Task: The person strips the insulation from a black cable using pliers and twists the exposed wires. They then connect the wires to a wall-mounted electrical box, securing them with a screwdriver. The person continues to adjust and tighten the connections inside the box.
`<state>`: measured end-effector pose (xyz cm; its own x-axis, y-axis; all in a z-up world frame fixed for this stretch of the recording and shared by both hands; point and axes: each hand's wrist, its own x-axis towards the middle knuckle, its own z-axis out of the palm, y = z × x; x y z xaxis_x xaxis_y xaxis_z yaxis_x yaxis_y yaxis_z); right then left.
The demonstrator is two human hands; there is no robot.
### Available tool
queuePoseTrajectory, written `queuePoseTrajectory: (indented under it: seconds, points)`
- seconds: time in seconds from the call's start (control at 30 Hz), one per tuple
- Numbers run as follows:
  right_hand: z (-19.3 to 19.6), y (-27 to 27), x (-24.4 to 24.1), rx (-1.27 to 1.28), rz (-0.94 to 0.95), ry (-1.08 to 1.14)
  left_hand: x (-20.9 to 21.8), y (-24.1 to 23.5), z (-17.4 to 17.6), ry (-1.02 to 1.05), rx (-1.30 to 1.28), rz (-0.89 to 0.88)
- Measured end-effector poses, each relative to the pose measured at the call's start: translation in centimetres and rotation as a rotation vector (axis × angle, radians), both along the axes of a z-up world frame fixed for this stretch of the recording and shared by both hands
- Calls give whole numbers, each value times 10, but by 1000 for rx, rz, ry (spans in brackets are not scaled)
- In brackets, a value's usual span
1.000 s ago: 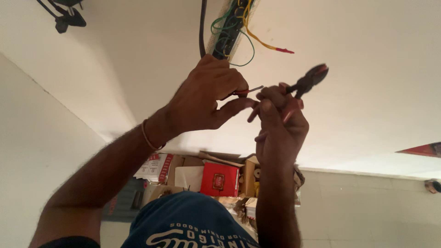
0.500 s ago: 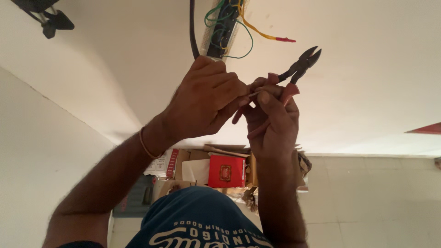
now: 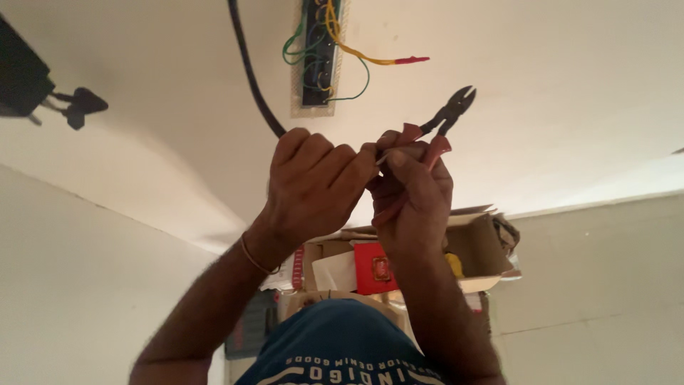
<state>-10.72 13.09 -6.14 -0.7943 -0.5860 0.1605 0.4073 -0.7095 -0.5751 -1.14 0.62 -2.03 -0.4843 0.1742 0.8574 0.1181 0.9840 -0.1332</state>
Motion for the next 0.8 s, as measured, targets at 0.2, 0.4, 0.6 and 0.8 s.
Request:
queuePoseTrajectory:
  seconds: [0.2,0.4,0.6,0.8]
  points:
    - [-3,-3,5,53,-107,20,-7,0,-7,-12,-29,27]
    - [-10,-2,6,19,-150,21,-12,5,-12,-8,6,37]
    - [-19,-3,6,-97,-112,11,-13,9,-12,-42,154,-46]
    - [-22,-2,3,-114,-60,56,-10,8,-13,-82,287,-103]
